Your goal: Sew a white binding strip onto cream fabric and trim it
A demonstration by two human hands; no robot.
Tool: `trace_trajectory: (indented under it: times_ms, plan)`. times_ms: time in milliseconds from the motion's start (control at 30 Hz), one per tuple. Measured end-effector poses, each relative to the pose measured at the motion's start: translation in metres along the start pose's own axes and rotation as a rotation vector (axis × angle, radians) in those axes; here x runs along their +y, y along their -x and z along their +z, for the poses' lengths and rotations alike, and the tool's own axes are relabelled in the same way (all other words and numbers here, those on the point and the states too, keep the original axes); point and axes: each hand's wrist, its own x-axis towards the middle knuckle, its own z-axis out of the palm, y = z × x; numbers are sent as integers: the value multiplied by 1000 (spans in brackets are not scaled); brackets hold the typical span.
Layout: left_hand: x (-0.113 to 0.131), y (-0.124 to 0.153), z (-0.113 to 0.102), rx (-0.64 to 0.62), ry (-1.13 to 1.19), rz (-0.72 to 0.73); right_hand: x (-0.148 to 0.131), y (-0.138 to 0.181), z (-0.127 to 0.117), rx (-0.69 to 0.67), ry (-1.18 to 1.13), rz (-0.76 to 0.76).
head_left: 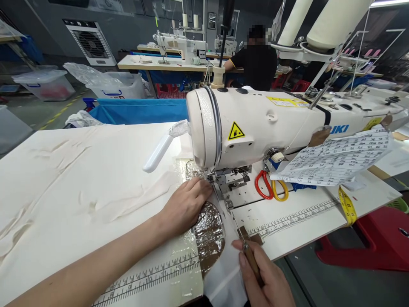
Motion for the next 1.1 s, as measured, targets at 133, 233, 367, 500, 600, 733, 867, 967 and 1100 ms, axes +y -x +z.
trace_trajectory:
  times_ms: [133,233,367,500,600,733,867,967,1100]
  plan:
    - [2,0,0,25,-2,-37,-4,-9,0,-40,19,-64]
    - [1,1,0,64,97,18,-5,-15,1,-37,44,-107]
    - [-2,0,1,54,68,52,-6,-24,2,-64,38,-153]
    - [-1,-2,0,26,-33,-5,-11,-34,5,-104,52,-154]
    - [1,0,-2,61,3,-11,-13,-40,6,-124,74,-153]
    - [1,3,-3,85,135,55,-14,-47,8,-129,85,-175]
    - [0,3,-1,47,84,86,-15,-50,9,-130,77,-167]
    - [0,1,-1,43,13,73,-17,-52,10,-130,83,-166]
    - [1,-2,-2,14,-65,41,-16,-55,12,-121,120,-209]
